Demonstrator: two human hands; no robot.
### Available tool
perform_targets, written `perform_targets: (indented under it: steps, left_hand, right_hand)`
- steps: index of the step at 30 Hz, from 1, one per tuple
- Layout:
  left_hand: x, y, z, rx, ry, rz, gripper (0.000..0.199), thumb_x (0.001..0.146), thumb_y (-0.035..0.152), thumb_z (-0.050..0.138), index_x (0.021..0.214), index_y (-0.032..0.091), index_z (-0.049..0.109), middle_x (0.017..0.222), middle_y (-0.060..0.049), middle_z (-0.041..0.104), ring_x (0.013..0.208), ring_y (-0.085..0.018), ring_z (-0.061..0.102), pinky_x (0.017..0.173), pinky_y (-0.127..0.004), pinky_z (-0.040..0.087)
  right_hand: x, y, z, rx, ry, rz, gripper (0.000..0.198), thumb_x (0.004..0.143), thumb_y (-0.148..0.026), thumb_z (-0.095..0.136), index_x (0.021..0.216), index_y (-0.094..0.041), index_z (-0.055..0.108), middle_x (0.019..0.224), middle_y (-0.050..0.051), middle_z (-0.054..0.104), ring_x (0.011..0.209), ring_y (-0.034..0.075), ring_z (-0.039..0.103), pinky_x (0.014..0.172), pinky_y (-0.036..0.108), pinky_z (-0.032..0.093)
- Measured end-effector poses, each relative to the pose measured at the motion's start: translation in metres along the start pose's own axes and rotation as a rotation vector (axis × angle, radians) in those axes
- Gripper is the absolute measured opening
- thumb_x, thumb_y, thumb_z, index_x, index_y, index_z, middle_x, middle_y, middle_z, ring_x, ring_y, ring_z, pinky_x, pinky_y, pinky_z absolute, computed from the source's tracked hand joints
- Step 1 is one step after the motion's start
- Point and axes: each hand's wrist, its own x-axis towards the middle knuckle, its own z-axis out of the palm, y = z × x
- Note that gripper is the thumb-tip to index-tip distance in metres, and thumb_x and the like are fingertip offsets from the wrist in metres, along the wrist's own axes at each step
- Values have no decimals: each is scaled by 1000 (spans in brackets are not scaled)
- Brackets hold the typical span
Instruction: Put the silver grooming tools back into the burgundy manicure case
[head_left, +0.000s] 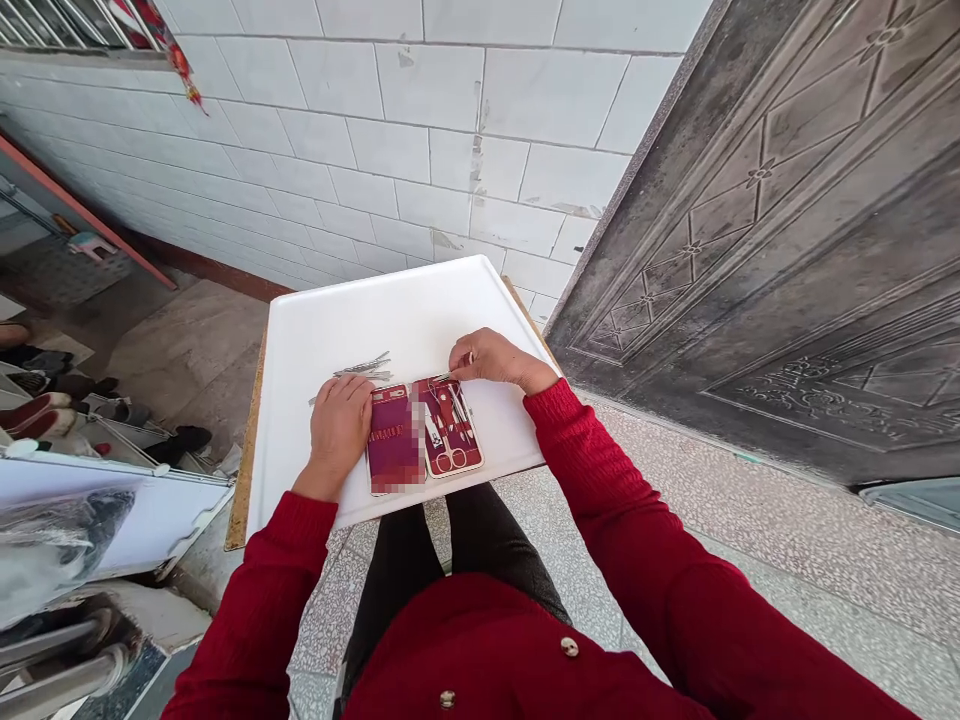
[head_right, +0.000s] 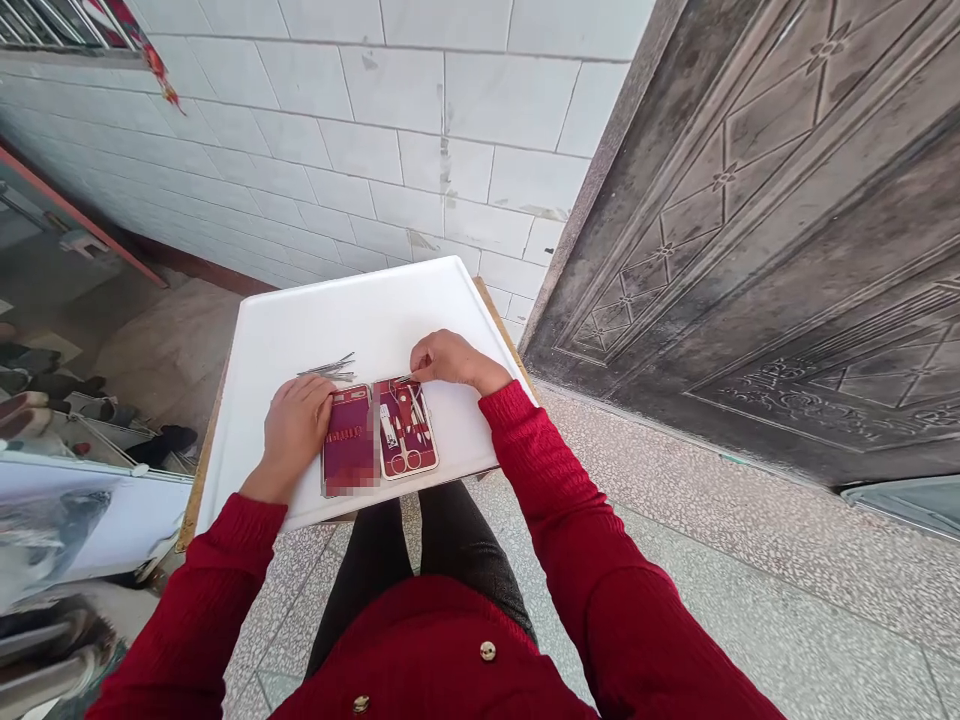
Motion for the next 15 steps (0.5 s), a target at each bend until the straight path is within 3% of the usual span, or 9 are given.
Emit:
perform_targets:
  steps: [9, 15]
  left_hand:
    - [-8, -2, 4, -18, 12, 0, 32, 101, 16, 42, 111, 17, 72, 123, -11, 78, 127, -31, 67, 113, -52, 48]
    - [-8, -1, 3, -40, 4, 0, 33, 101, 14, 41, 110, 18, 72, 123, -11, 78, 124, -30, 69, 109, -52, 50]
  right_hand:
    - [2, 10, 7, 70, 61, -59, 14, 81, -32, 79, 83, -18, 76, 87, 3, 73, 78, 16, 63, 74, 29, 46]
    - [4, 25, -4, 97, 139, 20, 20, 79, -38, 77, 79, -19, 74, 80, 3, 72, 76, 17, 61, 75, 31, 47]
